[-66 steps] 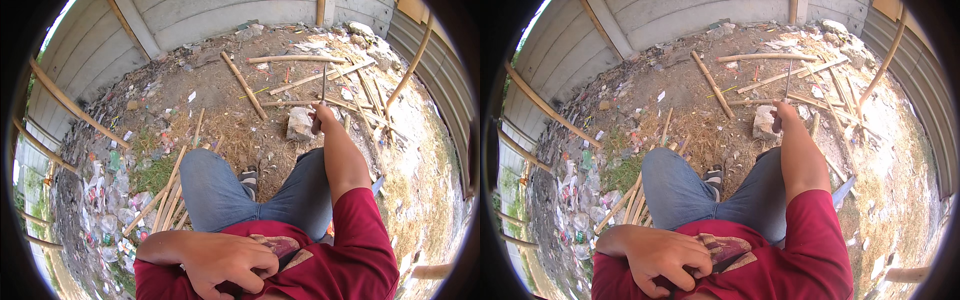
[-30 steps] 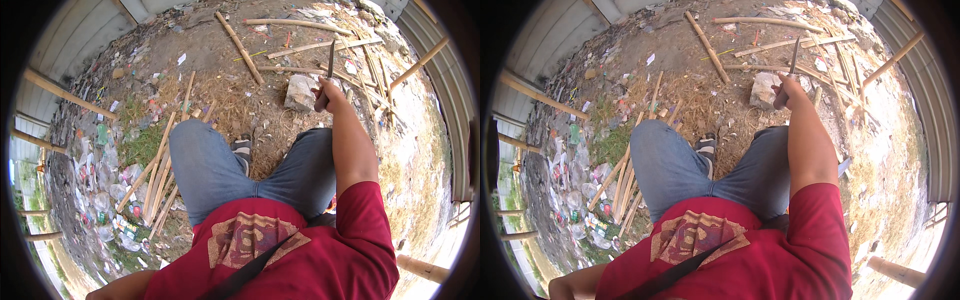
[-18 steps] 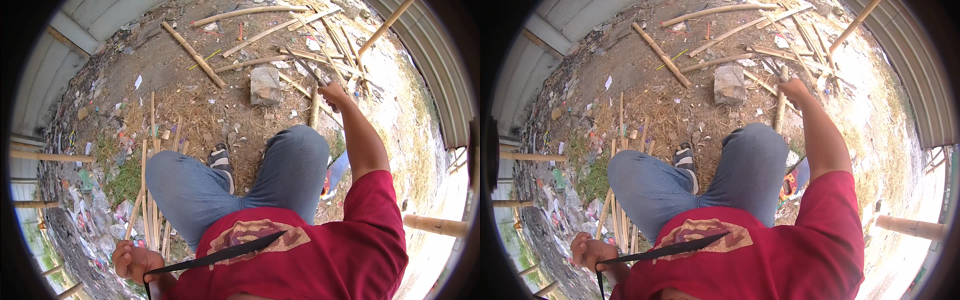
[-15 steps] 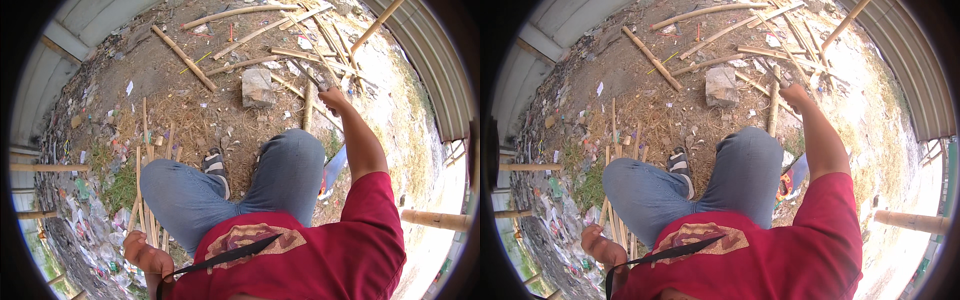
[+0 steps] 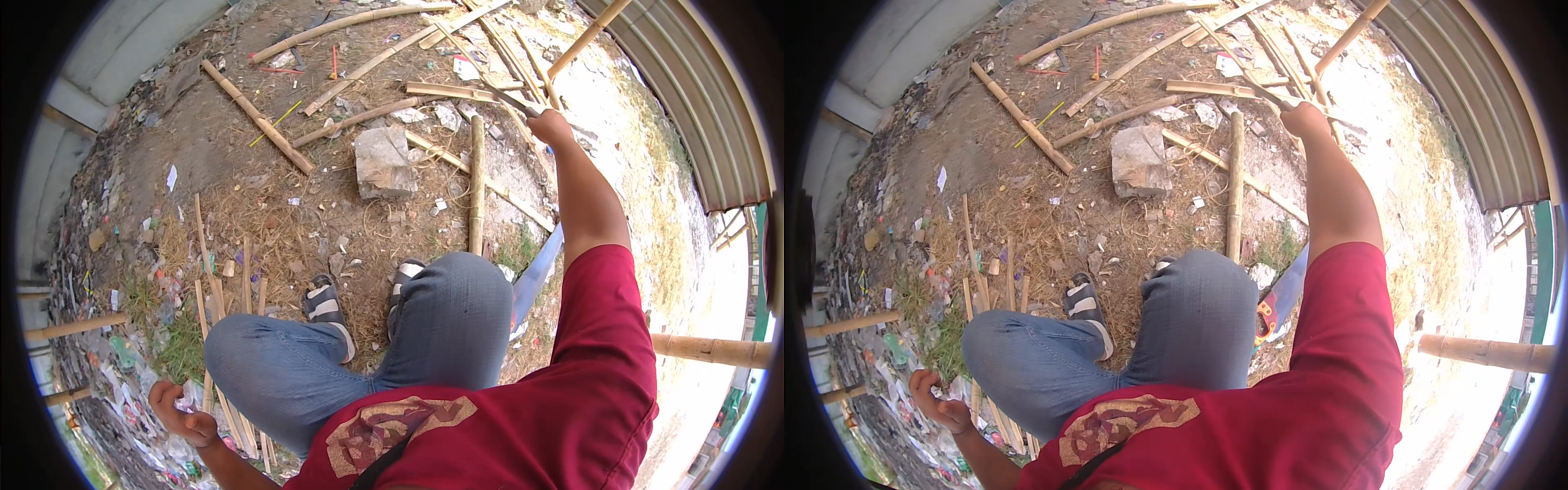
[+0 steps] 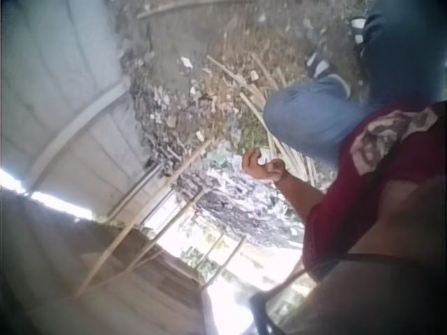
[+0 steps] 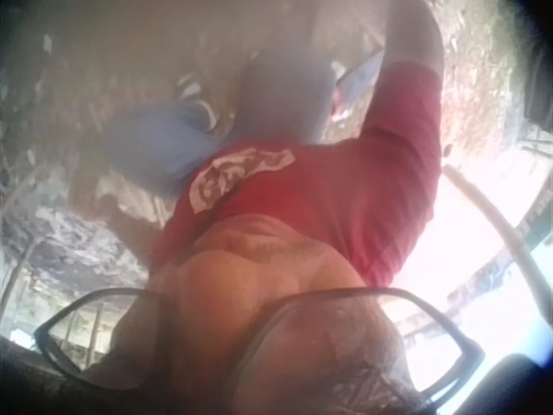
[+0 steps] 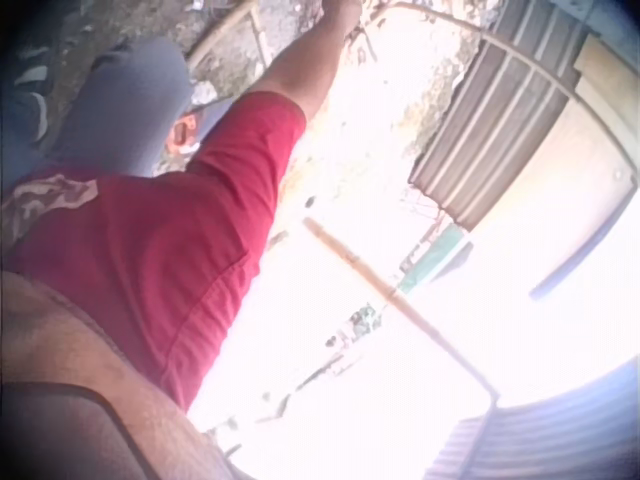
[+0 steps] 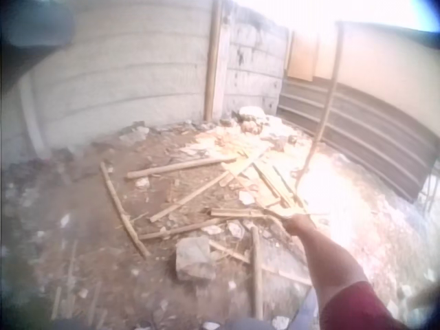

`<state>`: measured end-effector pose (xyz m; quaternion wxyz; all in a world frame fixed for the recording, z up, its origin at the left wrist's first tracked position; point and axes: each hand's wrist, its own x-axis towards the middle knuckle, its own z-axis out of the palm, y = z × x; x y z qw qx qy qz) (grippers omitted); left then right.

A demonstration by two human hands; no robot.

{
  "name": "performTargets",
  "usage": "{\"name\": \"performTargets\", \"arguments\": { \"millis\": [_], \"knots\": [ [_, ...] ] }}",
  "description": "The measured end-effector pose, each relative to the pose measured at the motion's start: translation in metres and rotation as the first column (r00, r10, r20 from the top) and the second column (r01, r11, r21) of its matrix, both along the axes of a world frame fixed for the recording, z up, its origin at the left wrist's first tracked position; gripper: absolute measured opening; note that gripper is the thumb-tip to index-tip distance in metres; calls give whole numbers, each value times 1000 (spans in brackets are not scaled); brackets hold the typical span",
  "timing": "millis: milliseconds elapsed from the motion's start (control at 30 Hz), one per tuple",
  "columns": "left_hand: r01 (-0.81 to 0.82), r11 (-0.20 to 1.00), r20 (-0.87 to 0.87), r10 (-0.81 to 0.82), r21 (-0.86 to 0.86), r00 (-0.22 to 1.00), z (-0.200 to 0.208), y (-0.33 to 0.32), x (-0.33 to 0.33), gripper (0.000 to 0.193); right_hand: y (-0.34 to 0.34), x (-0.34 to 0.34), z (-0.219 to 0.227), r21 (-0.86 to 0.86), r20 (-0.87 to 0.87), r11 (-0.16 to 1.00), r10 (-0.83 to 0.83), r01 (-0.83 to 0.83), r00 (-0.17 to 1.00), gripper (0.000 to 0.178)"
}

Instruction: The person uses a knife to shave and shape a thin piece of wood, holding it with their left hand and carving with their right. They repeatedly scrape the surface to thin the wood and occasionally inspect the piece before continuing the carving process.

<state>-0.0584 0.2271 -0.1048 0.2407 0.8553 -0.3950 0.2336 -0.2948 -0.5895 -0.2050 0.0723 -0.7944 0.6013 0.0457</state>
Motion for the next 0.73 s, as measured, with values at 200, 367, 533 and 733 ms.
{"name": "performTargets", "arguments": {
  "millis": [200,367,533,733],
  "knots": [
    [-92,991,-31,95,94,995,3,13,9,69,-10,-3,-5,-67,-96,997,27,-34,995,45],
    [-74,995,-23,76,71,997,-10,5,18,70,8,-48,-33,-106,-196,969,200,-224,960,38],
    [-48,997,-22,50,60,999,-8,5,25,69,93,-71,16,143,-329,908,420,-395,846,35],
    [-17,1000,-22,17,3,1000,-7,-5,24,69,151,-134,47,306,-89,928,250,-213,964,30]
  ]
}}
